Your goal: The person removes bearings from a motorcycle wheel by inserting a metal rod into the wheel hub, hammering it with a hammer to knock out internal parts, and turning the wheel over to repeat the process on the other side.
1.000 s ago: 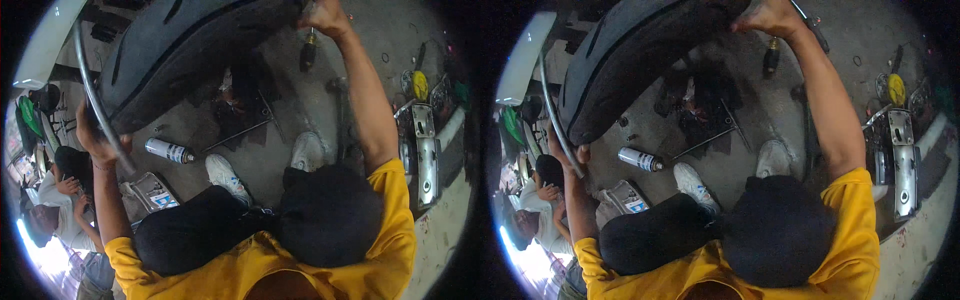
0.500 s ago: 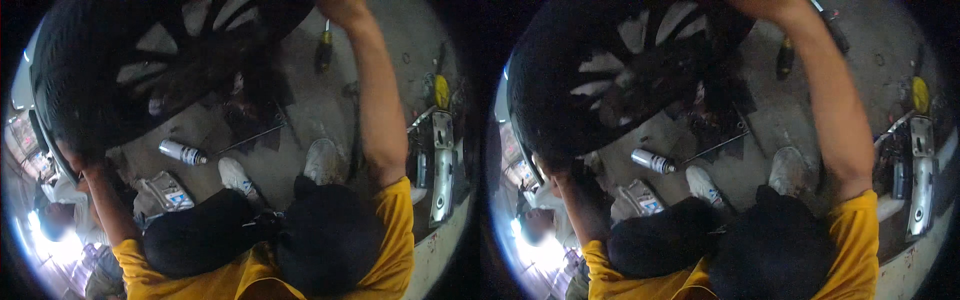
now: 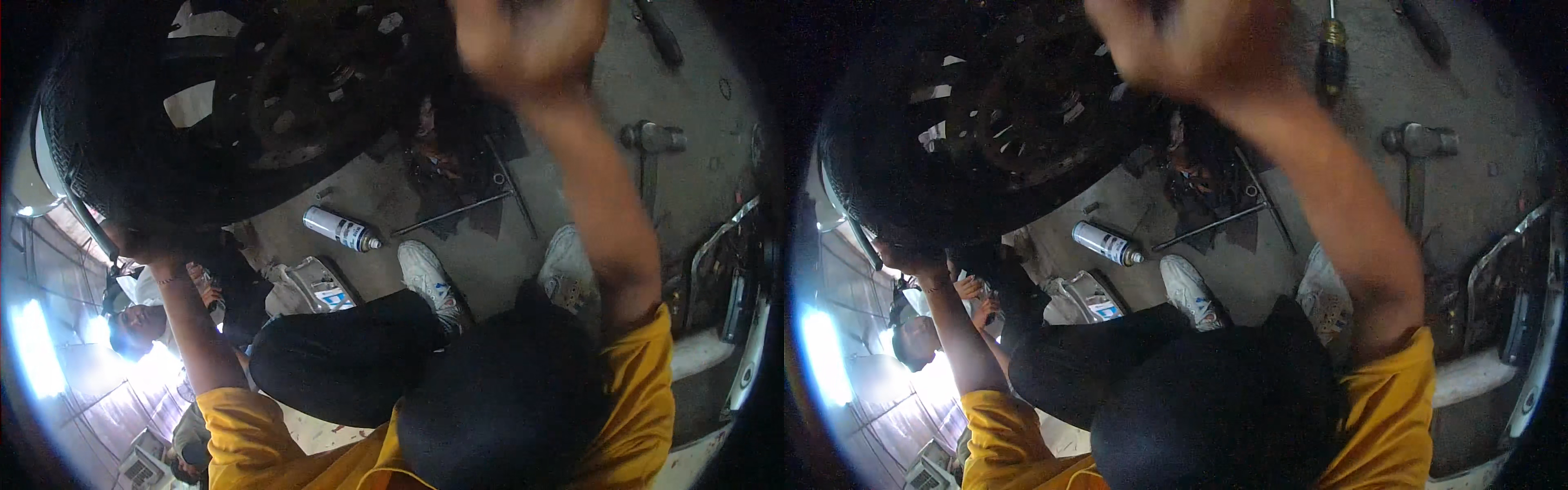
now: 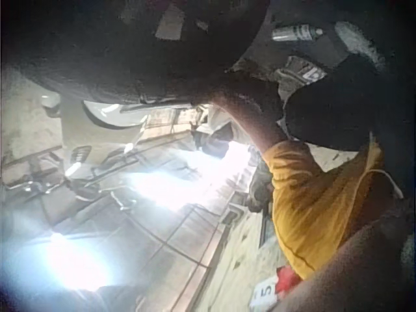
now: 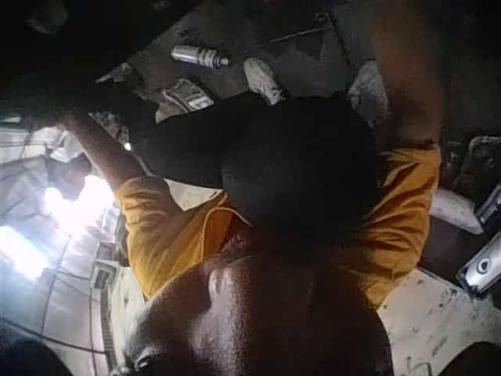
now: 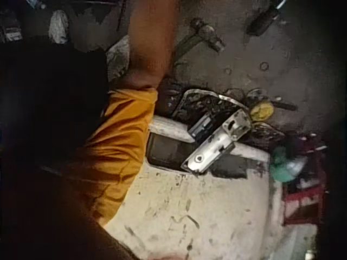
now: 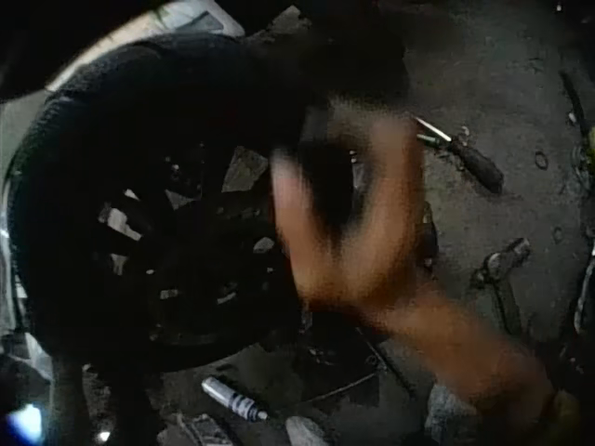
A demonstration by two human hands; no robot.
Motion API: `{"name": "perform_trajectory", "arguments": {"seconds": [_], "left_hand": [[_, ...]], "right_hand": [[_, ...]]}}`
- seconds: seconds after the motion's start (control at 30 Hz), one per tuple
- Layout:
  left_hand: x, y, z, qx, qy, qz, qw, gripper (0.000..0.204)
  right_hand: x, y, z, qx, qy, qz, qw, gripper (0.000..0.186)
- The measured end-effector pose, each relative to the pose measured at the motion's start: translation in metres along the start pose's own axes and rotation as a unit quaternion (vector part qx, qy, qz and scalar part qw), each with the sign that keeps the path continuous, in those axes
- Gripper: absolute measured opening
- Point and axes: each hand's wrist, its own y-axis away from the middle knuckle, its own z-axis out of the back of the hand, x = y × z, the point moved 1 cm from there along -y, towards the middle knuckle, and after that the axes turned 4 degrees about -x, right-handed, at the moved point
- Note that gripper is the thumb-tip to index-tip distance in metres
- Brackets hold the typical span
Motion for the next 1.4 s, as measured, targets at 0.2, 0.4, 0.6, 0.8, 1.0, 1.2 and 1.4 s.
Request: {"name": "perform_trajectory", "arguments": {"seconds": [0.2, 0.4, 0.6, 0.8, 1.0, 1.2, 1.4], "left_hand": [[-0.062, -0.010, -0.006, 0.061, -0.122, -0.140, 0.981, 0.074], [-0.006, -0.017, 0.003, -0.045, 0.155, 0.088, 0.983, 0.041], [-0.020, -0.002, -0.013, -0.036, 0.346, 0.296, 0.890, 0.028], [-0.047, 0.001, -0.007, 0.071, 0.022, -0.119, 0.990, 0.029], [-0.006, 0.026, -0.002, 0.129, -0.207, 0.044, 0.969, 0.050], [-0.080, 0.045, -0.024, 0.080, 0.266, 0.138, 0.951, 0.063], [-0.063, 0.099, -0.022, 0.010, 0.493, 0.417, 0.763, 0.081]], "right_hand": [[0.105, 0.040, 0.069, 0.430, -0.169, -0.367, 0.807, 0.058], [0.106, 0.012, 0.049, 0.499, -0.135, -0.301, 0.801, 0.063], [0.107, 0.002, 0.041, 0.552, -0.088, -0.280, 0.780, 0.061], [0.114, 0.008, 0.039, 0.537, -0.091, -0.295, 0.785, 0.062], [0.119, 0.000, 0.039, 0.562, -0.105, -0.318, 0.757, 0.065], [0.087, 0.021, 0.122, 0.465, -0.053, -0.655, 0.593, 0.058], [0.026, -0.110, 0.142, 0.157, -0.265, -0.927, 0.212, 0.073]]}}
